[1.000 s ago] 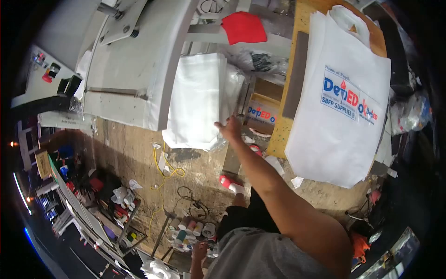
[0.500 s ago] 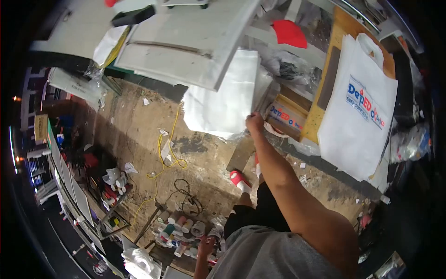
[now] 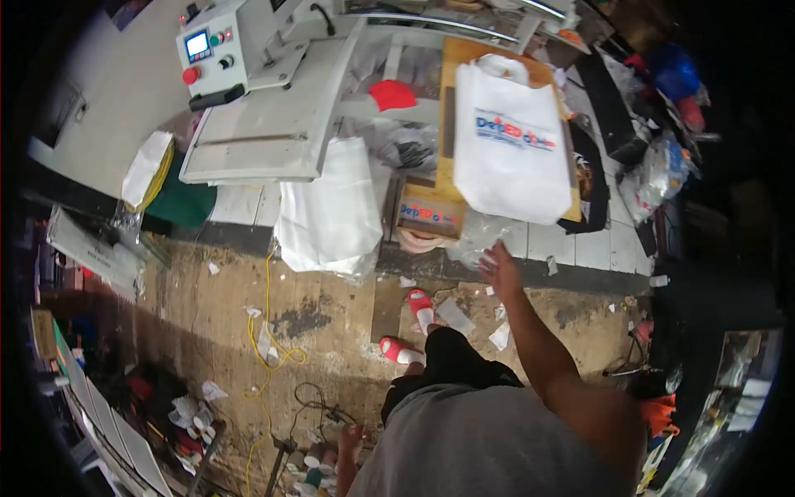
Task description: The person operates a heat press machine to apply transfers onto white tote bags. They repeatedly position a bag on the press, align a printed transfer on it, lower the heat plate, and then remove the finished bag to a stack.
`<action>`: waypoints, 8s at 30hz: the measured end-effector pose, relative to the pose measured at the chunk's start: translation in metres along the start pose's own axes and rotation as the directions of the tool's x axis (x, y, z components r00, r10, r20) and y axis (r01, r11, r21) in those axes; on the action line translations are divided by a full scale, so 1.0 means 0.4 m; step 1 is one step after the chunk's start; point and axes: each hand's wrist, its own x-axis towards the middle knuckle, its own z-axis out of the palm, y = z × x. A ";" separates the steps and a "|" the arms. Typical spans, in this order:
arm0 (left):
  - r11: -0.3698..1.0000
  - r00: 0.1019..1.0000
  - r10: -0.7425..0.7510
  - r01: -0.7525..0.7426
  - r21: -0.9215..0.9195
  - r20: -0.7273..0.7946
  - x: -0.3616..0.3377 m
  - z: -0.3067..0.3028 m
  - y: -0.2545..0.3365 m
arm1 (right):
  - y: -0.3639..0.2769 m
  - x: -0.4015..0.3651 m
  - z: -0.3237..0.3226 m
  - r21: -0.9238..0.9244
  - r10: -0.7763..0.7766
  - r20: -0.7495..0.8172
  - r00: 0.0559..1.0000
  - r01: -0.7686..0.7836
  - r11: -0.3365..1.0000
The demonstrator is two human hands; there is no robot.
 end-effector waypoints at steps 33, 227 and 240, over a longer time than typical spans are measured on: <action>0.556 0.406 0.501 -0.828 -0.076 -0.764 -0.493 0.024 0.367 | 0.246 -0.079 -0.943 -0.772 0.352 0.468 0.811 0.569 -0.283; 0.229 0.244 0.966 -0.638 0.735 -0.089 -0.024 0.655 1.737 | -0.743 0.303 -0.140 -0.949 -0.787 0.083 0.611 0.290 0.126; 0.255 0.171 0.967 -0.671 0.696 -0.190 0.019 0.674 1.674 | -0.735 0.307 -0.075 -0.878 -0.826 0.305 0.473 0.475 -0.052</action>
